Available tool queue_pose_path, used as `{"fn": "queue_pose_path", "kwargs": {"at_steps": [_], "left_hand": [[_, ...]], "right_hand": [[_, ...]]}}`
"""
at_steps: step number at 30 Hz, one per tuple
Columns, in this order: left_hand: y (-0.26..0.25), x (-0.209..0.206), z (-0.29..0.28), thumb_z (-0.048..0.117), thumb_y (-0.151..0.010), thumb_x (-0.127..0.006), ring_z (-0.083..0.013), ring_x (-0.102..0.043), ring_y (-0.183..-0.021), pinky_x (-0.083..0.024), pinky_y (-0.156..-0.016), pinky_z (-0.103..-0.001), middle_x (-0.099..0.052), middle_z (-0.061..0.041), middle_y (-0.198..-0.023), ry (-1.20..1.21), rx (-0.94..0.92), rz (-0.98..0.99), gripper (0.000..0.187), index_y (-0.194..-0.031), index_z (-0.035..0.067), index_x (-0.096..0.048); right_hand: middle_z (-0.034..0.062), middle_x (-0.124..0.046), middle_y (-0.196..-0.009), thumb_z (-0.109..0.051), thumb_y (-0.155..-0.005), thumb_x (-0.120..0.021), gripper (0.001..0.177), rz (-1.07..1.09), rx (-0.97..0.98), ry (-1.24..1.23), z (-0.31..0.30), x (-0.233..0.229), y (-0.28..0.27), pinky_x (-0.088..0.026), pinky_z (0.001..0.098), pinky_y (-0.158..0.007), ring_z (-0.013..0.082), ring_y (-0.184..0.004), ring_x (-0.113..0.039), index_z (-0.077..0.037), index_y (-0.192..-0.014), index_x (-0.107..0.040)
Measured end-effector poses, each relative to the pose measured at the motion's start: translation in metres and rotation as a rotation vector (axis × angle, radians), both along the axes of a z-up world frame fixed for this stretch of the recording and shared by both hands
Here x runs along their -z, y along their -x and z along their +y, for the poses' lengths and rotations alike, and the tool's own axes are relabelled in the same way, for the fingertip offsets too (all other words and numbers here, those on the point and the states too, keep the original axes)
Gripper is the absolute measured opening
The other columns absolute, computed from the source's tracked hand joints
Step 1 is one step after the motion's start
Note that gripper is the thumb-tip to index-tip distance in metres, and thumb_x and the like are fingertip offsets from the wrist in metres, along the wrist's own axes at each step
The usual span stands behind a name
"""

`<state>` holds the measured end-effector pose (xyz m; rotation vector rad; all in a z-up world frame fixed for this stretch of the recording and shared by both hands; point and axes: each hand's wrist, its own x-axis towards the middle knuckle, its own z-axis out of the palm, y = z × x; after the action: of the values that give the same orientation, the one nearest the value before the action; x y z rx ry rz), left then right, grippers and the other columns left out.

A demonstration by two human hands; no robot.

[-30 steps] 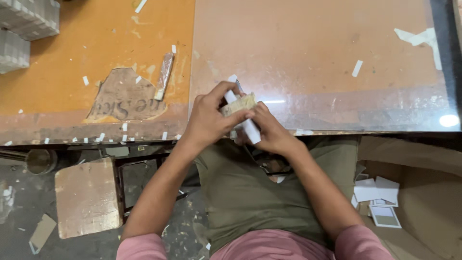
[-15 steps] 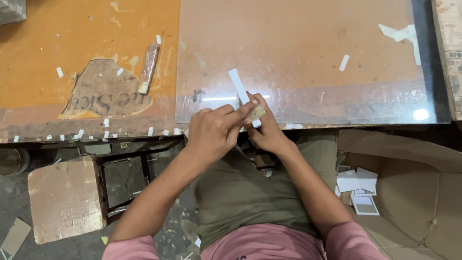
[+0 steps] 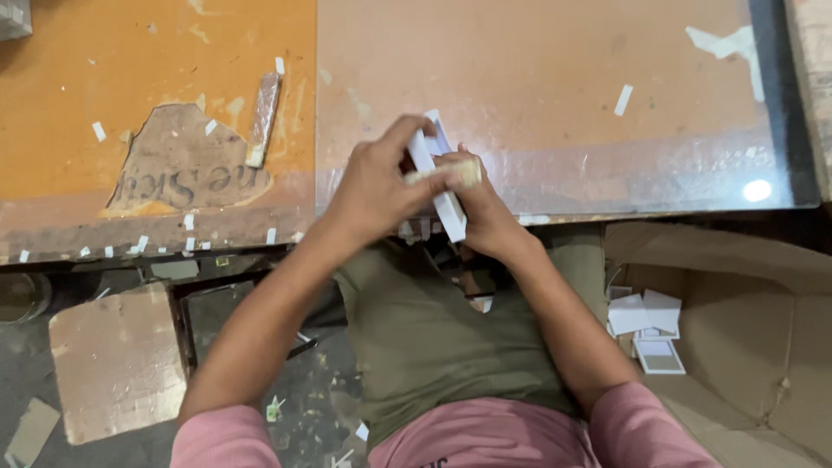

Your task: The person sands the edges of small white rectangular frames using a sanding block. They repeatedly flip and rotate each frame to sand all sides, then place the finished frames into a cardboard box.

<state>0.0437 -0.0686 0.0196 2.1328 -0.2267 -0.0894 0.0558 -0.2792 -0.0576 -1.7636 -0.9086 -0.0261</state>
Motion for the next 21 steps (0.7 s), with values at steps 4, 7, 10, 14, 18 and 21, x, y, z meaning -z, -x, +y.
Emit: {"fn": "queue_pose_path", "kwargs": {"at_steps": [4,7,10,14,18,21], "left_hand": [[0.023,-0.018,-0.027,0.043,-0.081,-0.087,-0.0248,-0.074,-0.071,-0.057,-0.062,-0.036,-0.072,-0.013,-0.083,-0.063,0.042,-0.374,0.062,-0.124,0.005,-0.064],[0.03,-0.017,-0.039,0.044,-0.08,-0.087,-0.0258,-0.072,-0.074,-0.057,-0.066,-0.037,-0.071,-0.013,-0.09,-0.045,0.103,-0.554,0.067,-0.128,0.005,-0.062],[0.043,0.0,-0.048,0.037,-0.085,-0.085,-0.0242,-0.068,-0.072,-0.055,-0.066,-0.036,-0.069,-0.01,-0.093,0.01,0.074,-0.562,0.056,-0.128,0.008,-0.065],[0.053,0.004,-0.046,0.025,-0.092,-0.079,-0.0248,-0.063,-0.066,-0.05,-0.062,-0.039,-0.062,-0.006,-0.08,-0.197,-0.082,-0.575,0.034,-0.123,0.013,-0.074],[0.033,-0.01,-0.044,0.02,-0.091,-0.075,-0.0279,-0.061,-0.058,-0.047,-0.054,-0.041,-0.063,-0.008,-0.076,-0.37,-0.163,-0.517,0.029,-0.119,0.014,-0.077],[-0.013,-0.029,-0.016,0.018,-0.097,-0.072,-0.0338,-0.067,-0.073,-0.05,-0.062,-0.044,-0.067,-0.011,-0.085,-0.439,-0.392,-0.559,0.013,-0.107,0.015,-0.079]], "right_hand": [[0.0275,-0.032,-0.158,-0.028,-0.061,-0.095,0.091,-0.259,-0.243,0.244,-0.026,-0.04,-0.014,-0.033,0.0443,-0.117,0.0498,-0.144,-0.03,-0.014,-0.14,-0.051],[0.0204,-0.037,-0.154,-0.025,-0.065,-0.088,0.103,0.089,-0.189,0.156,-0.03,-0.053,-0.009,-0.038,0.0439,-0.116,0.0406,-0.142,-0.042,-0.001,-0.152,-0.039],[0.0149,-0.047,-0.154,-0.015,-0.082,-0.082,0.083,0.16,-0.062,0.146,-0.022,-0.042,0.002,-0.043,0.041,-0.121,0.0346,-0.145,-0.049,-0.004,-0.155,-0.043],[0.0218,-0.039,-0.16,0.012,-0.079,-0.055,0.077,0.215,-0.005,-0.003,-0.011,-0.021,0.009,-0.039,0.0414,-0.12,0.0384,-0.149,-0.042,0.0,-0.154,-0.039],[0.0233,-0.045,-0.158,0.017,-0.077,-0.05,0.078,0.16,0.06,0.006,-0.009,-0.005,0.007,-0.039,0.0393,-0.12,0.0372,-0.148,-0.045,0.001,-0.153,-0.041],[0.0255,-0.047,-0.157,0.018,-0.08,-0.05,0.075,0.07,0.059,-0.011,-0.005,-0.001,0.009,-0.035,0.0402,-0.123,0.0379,-0.15,-0.044,0.002,-0.152,-0.043]]}}
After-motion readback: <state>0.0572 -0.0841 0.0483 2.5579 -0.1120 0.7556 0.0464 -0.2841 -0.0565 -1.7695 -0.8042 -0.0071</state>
